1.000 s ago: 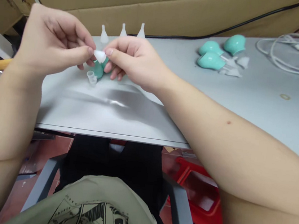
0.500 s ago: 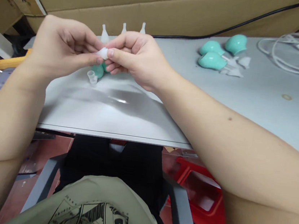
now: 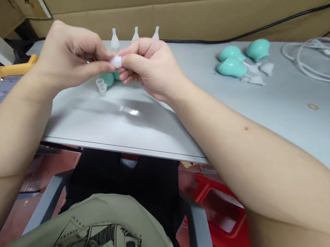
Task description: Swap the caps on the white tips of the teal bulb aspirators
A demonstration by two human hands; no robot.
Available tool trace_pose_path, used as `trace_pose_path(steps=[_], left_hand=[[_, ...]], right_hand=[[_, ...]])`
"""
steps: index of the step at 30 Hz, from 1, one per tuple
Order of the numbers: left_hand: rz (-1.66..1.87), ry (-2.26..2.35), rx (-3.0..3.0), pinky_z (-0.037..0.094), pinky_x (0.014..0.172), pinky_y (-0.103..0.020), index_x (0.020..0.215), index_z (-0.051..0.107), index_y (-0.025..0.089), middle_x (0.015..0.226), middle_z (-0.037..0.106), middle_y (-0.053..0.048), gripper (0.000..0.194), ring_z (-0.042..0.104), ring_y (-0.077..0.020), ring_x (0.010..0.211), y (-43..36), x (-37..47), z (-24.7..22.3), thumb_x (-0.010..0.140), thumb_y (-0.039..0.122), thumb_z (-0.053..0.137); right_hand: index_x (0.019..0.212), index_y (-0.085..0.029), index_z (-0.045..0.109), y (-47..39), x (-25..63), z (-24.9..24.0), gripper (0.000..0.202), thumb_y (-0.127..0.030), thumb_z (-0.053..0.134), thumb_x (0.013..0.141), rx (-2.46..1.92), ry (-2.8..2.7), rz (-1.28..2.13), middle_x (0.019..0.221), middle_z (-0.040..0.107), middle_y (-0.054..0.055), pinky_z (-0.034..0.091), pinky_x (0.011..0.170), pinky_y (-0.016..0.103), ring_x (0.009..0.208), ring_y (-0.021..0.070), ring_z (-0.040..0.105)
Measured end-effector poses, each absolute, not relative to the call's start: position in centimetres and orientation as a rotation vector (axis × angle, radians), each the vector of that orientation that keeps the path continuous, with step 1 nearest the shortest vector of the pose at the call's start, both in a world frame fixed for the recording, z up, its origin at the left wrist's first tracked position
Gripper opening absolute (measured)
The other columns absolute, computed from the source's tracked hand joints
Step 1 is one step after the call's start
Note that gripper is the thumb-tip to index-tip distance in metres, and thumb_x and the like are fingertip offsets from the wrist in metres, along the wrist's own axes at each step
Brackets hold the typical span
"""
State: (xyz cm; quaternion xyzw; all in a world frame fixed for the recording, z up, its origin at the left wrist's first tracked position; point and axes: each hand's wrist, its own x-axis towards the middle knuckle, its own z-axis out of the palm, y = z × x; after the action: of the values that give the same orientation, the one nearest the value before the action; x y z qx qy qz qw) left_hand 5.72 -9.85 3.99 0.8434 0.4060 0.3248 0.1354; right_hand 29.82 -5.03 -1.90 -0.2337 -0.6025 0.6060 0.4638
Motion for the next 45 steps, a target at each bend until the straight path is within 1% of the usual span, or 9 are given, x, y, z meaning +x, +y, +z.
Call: trace_pose_path(steps=[5, 10, 16, 20, 25, 28, 34, 38, 45], left_hand=[[0.932, 1.213, 2.383, 0.066, 0.095, -0.048, 0.095, 0.088, 0.033, 0.107, 0.093, -0.001, 0.025, 0.085, -0.0286, 0.104, -9.8, 5.9, 3.9, 0.106, 0.054, 0.093], [0.946, 1.155, 2.36, 0.067, 0.099, -0.046, 0.097, 0.089, 0.028, 0.111, 0.095, -0.001, 0.042, 0.083, -0.026, 0.103, -9.6, 6.1, 3.8, 0.102, 0.069, 0.098], [1.0, 1.114, 2.381, 0.064, 0.095, -0.044, 0.096, 0.086, 0.027, 0.107, 0.092, -0.003, 0.037, 0.082, -0.0257, 0.102, -9.6, 6.0, 3.7, 0.106, 0.061, 0.096], [0.976, 1.167, 2.426, 0.065, 0.097, -0.044, 0.094, 0.085, 0.028, 0.107, 0.093, -0.003, 0.038, 0.083, -0.0262, 0.103, -10.1, 6.1, 4.1, 0.109, 0.062, 0.093], [1.068, 1.1, 2.486, 0.067, 0.094, -0.043, 0.092, 0.088, 0.031, 0.102, 0.092, 0.0, 0.035, 0.084, -0.025, 0.098, -8.8, 6.1, 3.0, 0.109, 0.061, 0.094], [1.383, 0.78, 2.529, 0.057, 0.072, -0.04, 0.083, 0.083, 0.028, 0.082, 0.086, 0.001, 0.05, 0.074, -0.0197, 0.074, -7.0, 6.1, 1.4, 0.102, 0.073, 0.096], [1.371, 0.803, 2.57, 0.06, 0.075, -0.041, 0.088, 0.083, 0.027, 0.087, 0.087, -0.001, 0.054, 0.074, -0.0202, 0.077, -6.3, 6.0, 0.6, 0.109, 0.076, 0.09], [1.373, 0.828, 2.546, 0.06, 0.074, -0.038, 0.091, 0.085, 0.026, 0.088, 0.088, -0.001, 0.052, 0.073, -0.0189, 0.077, -6.8, 6.2, 0.8, 0.107, 0.075, 0.091], [1.297, 0.761, 2.543, 0.058, 0.074, -0.036, 0.092, 0.082, 0.023, 0.089, 0.087, -0.003, 0.066, 0.073, -0.0176, 0.078, -5.2, 5.7, 0.5, 0.106, 0.087, 0.089]], right_hand=[[0.085, -0.036, 0.079, -4.8, 29.7, -2.2, 0.025, -0.031, 0.103, 0.091, -0.572, -1.471, 1.49, 0.087, 0.083, -0.001, 0.071, 0.071, 0.039, 0.078, 0.0234, 0.072], [0.087, -0.027, 0.074, -4.6, 29.6, -2.0, 0.017, -0.02, 0.088, 0.094, -0.555, -1.432, 1.571, 0.084, 0.082, 0.0, 0.067, 0.073, 0.028, 0.074, 0.016, 0.069], [0.099, -0.025, 0.076, -4.9, 29.8, -1.7, 0.024, -0.026, 0.1, 0.104, -0.517, -1.385, 1.703, 0.091, 0.081, -0.001, 0.069, 0.078, 0.026, 0.08, 0.0158, 0.078], [0.099, -0.021, 0.076, -4.7, 30.0, -1.6, 0.021, -0.013, 0.084, 0.116, -0.507, -1.338, 1.79, 0.088, 0.08, 0.0, 0.068, 0.077, 0.022, 0.076, 0.0126, 0.077], [0.094, -0.021, 0.077, -4.7, 29.8, -1.4, 0.026, -0.014, 0.088, 0.116, -0.504, -1.311, 1.813, 0.084, 0.08, 0.0, 0.068, 0.074, 0.021, 0.074, 0.0131, 0.078], [0.093, -0.02, 0.077, -4.7, 29.8, -1.4, 0.028, -0.013, 0.085, 0.119, -0.489, -1.293, 1.828, 0.083, 0.081, 0.001, 0.068, 0.073, 0.019, 0.072, 0.0126, 0.077], [0.094, -0.02, 0.077, -4.6, 29.9, -1.7, 0.033, -0.009, 0.073, 0.125, -0.385, -1.28, 1.876, 0.083, 0.082, 0.002, 0.069, 0.073, 0.021, 0.071, 0.0123, 0.077], [0.096, -0.021, 0.077, -4.5, 29.9, -2.0, 0.029, -0.013, 0.077, 0.124, -0.355, -1.283, 1.887, 0.083, 0.082, 0.001, 0.069, 0.073, 0.021, 0.071, 0.0126, 0.077], [0.095, -0.021, 0.077, -4.2, 30.0, -2.0, 0.028, -0.026, 0.093, 0.118, -0.428, -1.331, 1.843, 0.086, 0.081, 0.0, 0.065, 0.07, 0.022, 0.073, 0.0135, 0.077]])
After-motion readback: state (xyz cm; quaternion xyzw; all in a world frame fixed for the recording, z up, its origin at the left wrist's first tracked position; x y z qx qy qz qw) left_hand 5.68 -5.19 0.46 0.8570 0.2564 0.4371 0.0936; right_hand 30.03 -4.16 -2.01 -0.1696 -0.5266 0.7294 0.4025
